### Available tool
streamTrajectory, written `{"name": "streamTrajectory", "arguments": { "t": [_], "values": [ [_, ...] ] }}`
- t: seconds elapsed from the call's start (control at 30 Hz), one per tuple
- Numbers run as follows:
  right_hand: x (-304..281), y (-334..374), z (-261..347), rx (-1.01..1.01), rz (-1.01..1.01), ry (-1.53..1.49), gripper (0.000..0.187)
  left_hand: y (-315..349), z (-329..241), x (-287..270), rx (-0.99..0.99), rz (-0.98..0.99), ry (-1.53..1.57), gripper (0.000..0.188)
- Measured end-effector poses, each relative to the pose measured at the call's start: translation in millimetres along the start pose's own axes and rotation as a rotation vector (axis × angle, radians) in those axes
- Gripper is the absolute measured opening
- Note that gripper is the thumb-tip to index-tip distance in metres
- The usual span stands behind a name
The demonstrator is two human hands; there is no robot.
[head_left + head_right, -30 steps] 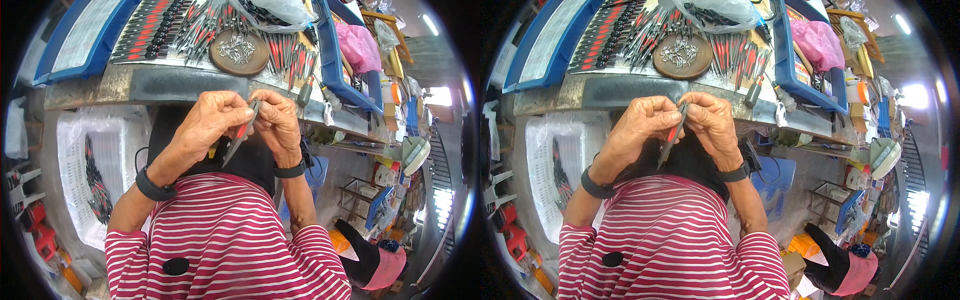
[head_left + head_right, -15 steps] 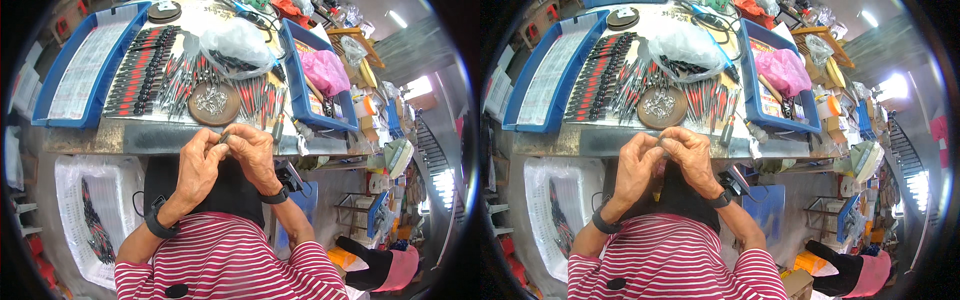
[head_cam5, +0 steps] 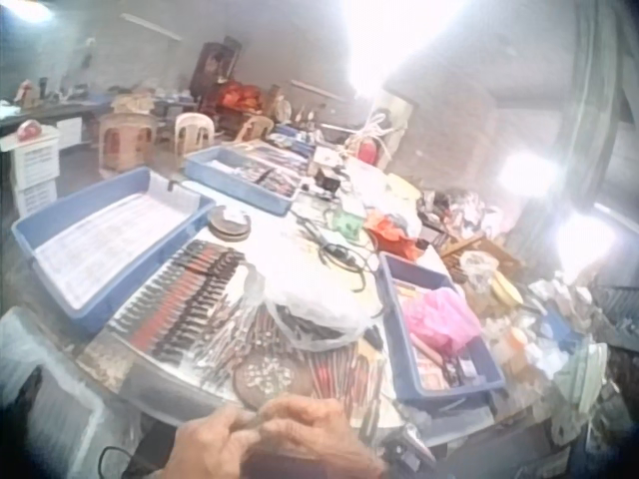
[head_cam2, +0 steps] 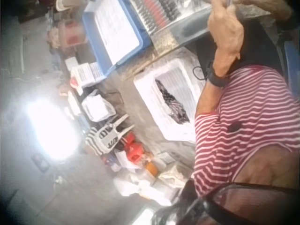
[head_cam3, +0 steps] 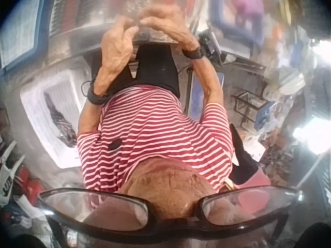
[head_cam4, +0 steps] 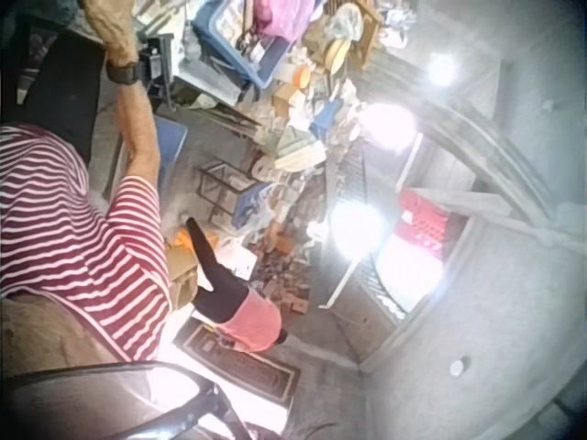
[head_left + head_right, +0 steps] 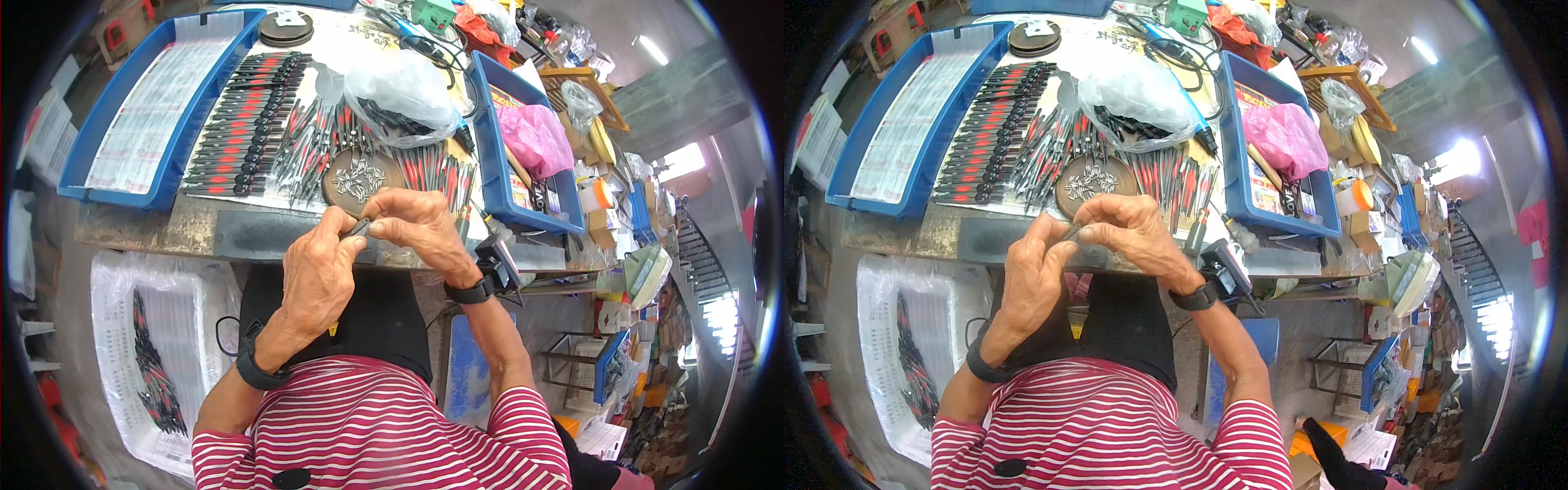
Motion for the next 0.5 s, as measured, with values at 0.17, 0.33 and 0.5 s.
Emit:
{"name": "streamTrajectory", "arguments": {
  "t": [0.17, 0.33, 0.5],
  "values": [
    [-43.2, -22.6, -12.3, 0.032, 0.047, 0.101, 0.02, 2.2, 0.7, -2.6, 0.033, -0.008, -0.075, 0.012],
    [-93.1, -77.7, -48.2, 0.067, -0.467, 0.992, 0.018, 3.2, 2.0, -4.7, 0.044, -0.014, -0.1, 0.013],
    [-105.7, -102.4, -78.5, 0.087, -0.503, 1.285, 0.017, 5.3, 2.8, -6.3, 0.057, -0.031, -0.157, 0.013]
  ]
}}
Point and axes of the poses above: each hand's wrist, its own y-axis away from the middle knuckle, its own x-axis out of the palm, z = x × y, the point moved 3 cm from there along -y, towards the middle knuckle, and after that the axes turned 15 degrees about z, right-handed, at the moved point
